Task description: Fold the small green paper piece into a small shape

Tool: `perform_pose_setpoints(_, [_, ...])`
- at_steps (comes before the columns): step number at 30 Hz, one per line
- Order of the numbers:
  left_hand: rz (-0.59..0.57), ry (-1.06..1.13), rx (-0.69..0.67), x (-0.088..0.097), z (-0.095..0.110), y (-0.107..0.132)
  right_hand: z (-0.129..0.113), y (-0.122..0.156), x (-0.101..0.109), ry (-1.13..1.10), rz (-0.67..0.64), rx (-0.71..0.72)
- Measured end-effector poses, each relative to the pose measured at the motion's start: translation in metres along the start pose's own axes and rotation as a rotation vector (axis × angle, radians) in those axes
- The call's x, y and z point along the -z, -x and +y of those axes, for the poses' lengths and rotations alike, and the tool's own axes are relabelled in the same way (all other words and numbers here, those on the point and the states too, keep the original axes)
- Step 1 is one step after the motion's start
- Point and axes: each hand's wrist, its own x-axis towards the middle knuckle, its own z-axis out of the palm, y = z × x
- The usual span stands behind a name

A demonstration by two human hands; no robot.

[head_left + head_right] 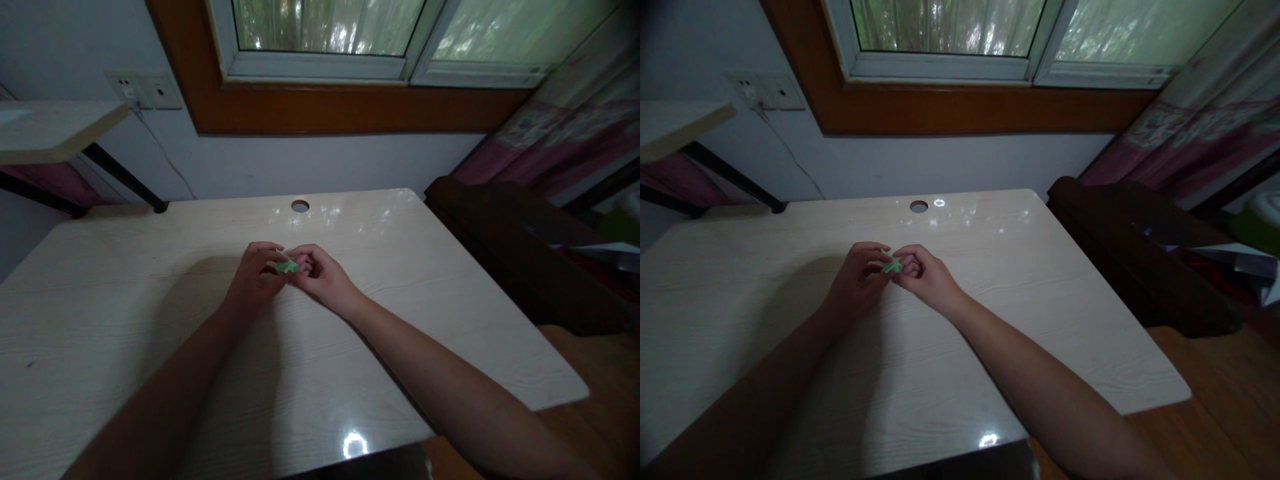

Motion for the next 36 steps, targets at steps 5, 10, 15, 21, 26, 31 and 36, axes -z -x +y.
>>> perform_pose_setpoints(5, [0.007,0.010,0.046,0.001,0.005,-0.001,0.002,0.002,0.000,0.121,-0.020,0.038])
perform_pose_setpoints(10, [0.004,-0.031,0.081,0.002,0.006,-0.002,0.001,0.003,0.001,0.148,-0.029,0.072])
perform_pose_setpoints(15, [0.066,0.030,0.165,0.003,0.004,-0.002,-0.004,0.005,0.000,0.116,-0.057,0.074])
perform_pose_setpoints(21, [0.052,0.130,0.307,0.004,0.003,-0.001,-0.007,0.004,-0.001,0.002,-0.062,0.062])
perform_pose_setpoints(26, [0.028,0.169,0.345,0.004,0.003,0.000,-0.006,0.003,0.001,-0.009,-0.052,0.017])
perform_pose_setpoints(31, [-0.002,0.162,0.374,0.005,0.004,-0.001,-0.004,0.002,0.001,-0.049,-0.033,-0.033])
perform_pose_setpoints(36, [-0.015,0.177,0.379,0.007,0.011,-0.004,-0.010,0.002,0.000,-0.054,-0.005,-0.061])
